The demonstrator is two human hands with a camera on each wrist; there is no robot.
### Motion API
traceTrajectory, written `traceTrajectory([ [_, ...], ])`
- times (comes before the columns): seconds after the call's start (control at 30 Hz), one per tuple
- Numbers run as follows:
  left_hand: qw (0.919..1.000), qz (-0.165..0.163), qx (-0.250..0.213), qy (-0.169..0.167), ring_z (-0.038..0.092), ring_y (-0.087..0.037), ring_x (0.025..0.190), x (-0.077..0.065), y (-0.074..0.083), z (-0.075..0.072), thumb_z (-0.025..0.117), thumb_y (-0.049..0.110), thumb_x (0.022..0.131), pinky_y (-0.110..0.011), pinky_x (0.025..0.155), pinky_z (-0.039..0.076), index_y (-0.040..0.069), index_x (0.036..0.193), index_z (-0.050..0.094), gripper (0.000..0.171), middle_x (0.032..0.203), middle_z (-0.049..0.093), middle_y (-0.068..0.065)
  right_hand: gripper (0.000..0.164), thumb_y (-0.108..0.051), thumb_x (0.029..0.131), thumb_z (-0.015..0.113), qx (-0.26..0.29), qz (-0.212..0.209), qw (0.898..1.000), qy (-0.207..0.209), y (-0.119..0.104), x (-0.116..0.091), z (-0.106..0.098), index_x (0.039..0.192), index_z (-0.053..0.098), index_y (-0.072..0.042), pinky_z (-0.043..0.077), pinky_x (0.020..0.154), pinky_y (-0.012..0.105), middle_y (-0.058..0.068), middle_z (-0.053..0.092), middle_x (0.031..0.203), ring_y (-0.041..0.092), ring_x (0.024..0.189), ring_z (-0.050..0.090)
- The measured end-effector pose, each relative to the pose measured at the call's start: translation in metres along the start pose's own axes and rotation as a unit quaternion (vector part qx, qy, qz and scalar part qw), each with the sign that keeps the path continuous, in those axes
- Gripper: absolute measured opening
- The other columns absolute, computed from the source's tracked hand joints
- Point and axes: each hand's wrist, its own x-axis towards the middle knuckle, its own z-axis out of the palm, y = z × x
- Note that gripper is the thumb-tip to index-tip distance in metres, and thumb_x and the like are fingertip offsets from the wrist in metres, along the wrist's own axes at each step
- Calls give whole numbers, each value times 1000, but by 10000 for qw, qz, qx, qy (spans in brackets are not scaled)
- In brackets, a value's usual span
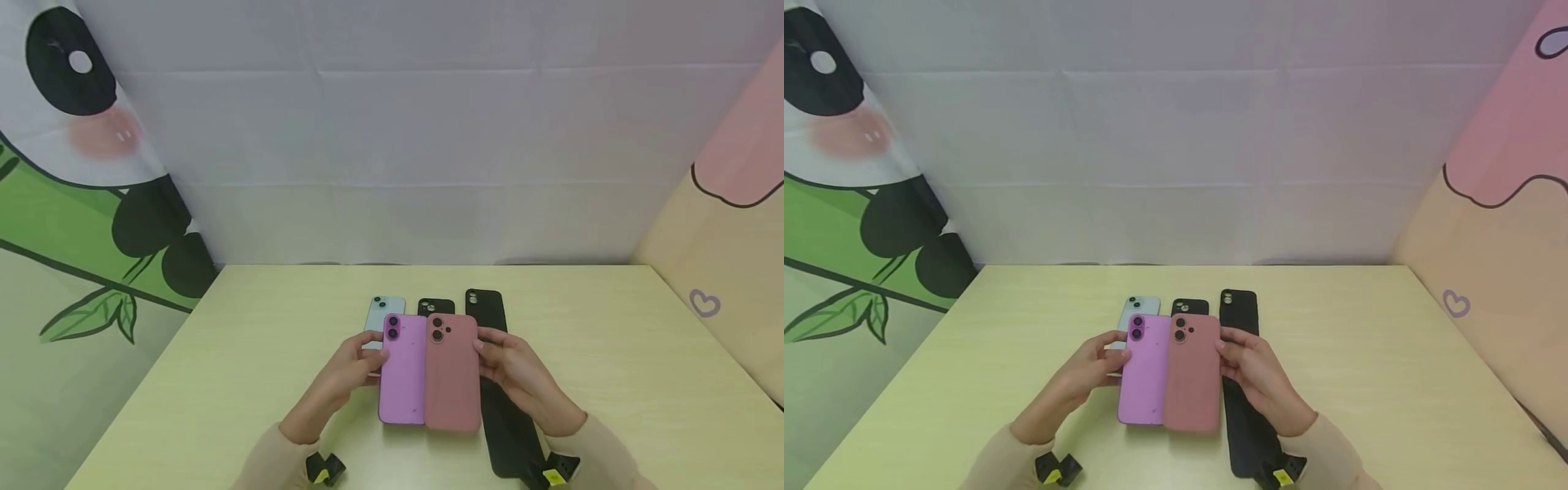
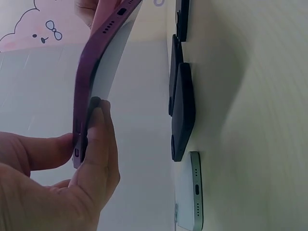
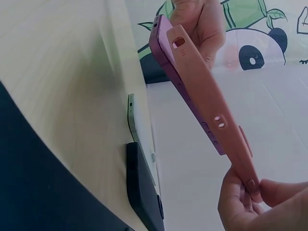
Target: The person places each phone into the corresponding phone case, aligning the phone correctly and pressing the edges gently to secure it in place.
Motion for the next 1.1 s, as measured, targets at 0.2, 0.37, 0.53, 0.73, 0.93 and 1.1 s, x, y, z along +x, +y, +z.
traceTrajectory([
  [0.2,10000,16,-19,-30,62,-14,76,2,3,2,46,6,94,-35,73,54,-3,122,44,30,91,67,-15,44,-8,94,46,138,-37,9998,-100,1,0,1,135,35,5,49,79,24,-2,59,97,11,87,57],
  [0.37,10000,-21,7,-69,63,-15,78,2,5,3,46,7,95,-36,75,54,-3,125,43,32,97,67,-18,44,-8,95,46,180,-48,9998,-82,3,0,3,135,35,5,49,79,23,-2,60,96,10,86,57],
  [0.53,9999,-40,3,-109,63,-15,78,2,5,4,46,8,95,-36,76,54,-2,125,43,32,97,67,-18,42,-7,95,45,77,-123,9999,10,5,1,6,134,37,5,49,78,23,-2,61,96,10,85,57],
  [0.73,9999,-24,-98,-133,61,-13,76,8,4,7,46,7,94,-35,75,54,-2,124,44,31,93,68,-15,42,-7,94,46,-205,-286,9994,15,2,7,3,132,38,7,51,76,23,-2,61,95,9,85,59],
  [0.93,9998,7,-193,-93,62,-13,76,16,6,13,46,7,94,-36,75,54,-2,124,43,32,93,68,-16,41,-7,94,45,-470,-372,9982,-31,-3,16,-3,132,38,8,52,75,23,1,61,97,9,85,60],
  [1.1,9996,26,-280,-94,62,-13,75,24,8,18,46,7,94,-35,74,55,-2,124,43,31,93,68,-16,41,-8,95,46,-618,-418,9971,-121,-6,25,-8,131,38,9,53,75,24,2,61,98,9,85,60],
])
